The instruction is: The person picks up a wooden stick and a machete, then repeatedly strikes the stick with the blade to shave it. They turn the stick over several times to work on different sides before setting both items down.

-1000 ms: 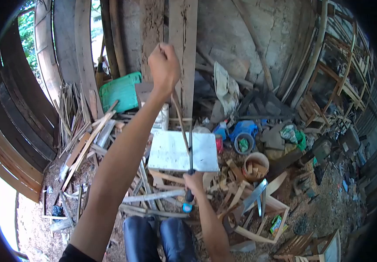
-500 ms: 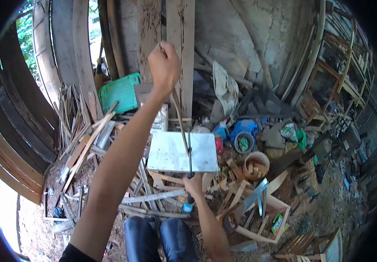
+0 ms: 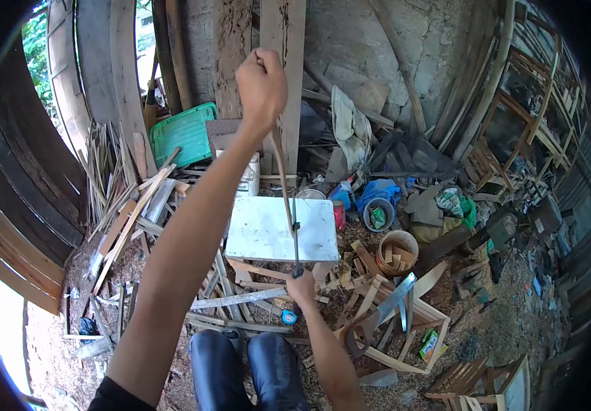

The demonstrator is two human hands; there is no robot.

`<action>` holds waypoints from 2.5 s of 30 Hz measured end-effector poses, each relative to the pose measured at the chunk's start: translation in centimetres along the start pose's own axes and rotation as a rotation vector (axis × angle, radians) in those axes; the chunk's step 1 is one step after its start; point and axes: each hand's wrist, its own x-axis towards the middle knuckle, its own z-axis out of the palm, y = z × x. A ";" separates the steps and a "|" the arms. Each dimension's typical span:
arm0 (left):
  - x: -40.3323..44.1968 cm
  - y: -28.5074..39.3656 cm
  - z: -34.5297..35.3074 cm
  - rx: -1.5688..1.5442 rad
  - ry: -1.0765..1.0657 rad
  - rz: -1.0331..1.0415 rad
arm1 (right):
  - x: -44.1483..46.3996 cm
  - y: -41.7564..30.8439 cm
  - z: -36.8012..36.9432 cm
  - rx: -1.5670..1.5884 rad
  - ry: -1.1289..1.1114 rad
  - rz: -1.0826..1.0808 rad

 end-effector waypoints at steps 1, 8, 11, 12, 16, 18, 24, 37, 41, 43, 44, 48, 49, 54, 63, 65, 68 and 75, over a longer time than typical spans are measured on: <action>-0.5 -0.2 0.0 -0.005 -0.003 0.001 | -1.1 0.4 -0.1 -0.106 -0.093 0.093; 0.3 -1.2 -0.9 0.021 0.067 0.019 | 1.1 -3.2 -3.8 0.568 -0.415 0.464; 0.3 -0.5 -0.8 0.060 0.048 -0.011 | 2.0 -7.4 -5.9 0.486 -0.321 0.169; 0.5 -0.6 -0.6 0.060 0.053 -0.005 | 2.1 -9.6 -6.6 0.464 -0.186 0.018; 0.6 -1.6 -0.7 0.053 0.054 -0.018 | 1.5 -10.7 -4.5 0.395 0.400 -0.481; 1.0 -1.6 -1.1 0.053 0.051 -0.036 | 1.2 -1.2 0.3 -0.089 0.146 -0.235; 1.2 -2.3 -1.9 0.060 0.048 -0.028 | -0.1 -0.1 0.2 0.582 -0.315 0.379; 1.3 -2.8 -2.0 0.044 0.070 -0.022 | 2.0 -0.4 1.9 0.249 0.244 -0.174; 2.7 -2.3 -1.6 0.053 0.109 0.036 | 2.5 0.7 2.0 -0.051 -0.109 0.084; 1.5 -2.2 -1.5 0.032 0.069 -0.017 | 0.5 -0.4 0.3 0.397 -0.282 0.362; 1.3 -2.0 -1.3 0.034 0.057 -0.022 | 1.1 -0.5 -0.4 0.461 -0.321 0.393; 0.8 -1.5 -0.9 0.007 0.055 -0.010 | 2.3 -6.4 -4.4 0.420 -0.265 0.269; 0.8 -1.3 -0.9 0.009 0.053 -0.014 | 1.9 -8.5 -5.2 0.385 -0.157 0.117; 1.1 -2.2 -0.8 0.001 0.060 0.007 | 0.7 -9.2 -3.6 0.195 0.298 -0.334; 0.8 -2.3 -1.2 -0.086 -0.060 -0.081 | 0.1 3.3 -1.5 0.452 -0.377 0.481; 0.9 -3.7 -2.0 -0.148 -0.068 -0.036 | -0.3 1.9 -3.1 0.535 -0.384 0.474; 2.1 -4.0 -5.6 -0.473 -0.206 -0.397 | -0.3 1.2 -4.0 0.371 -0.287 0.272; 3.7 -4.3 -17.3 -0.887 -0.161 -0.577 | 1.4 -3.4 -6.9 -0.019 0.010 -0.252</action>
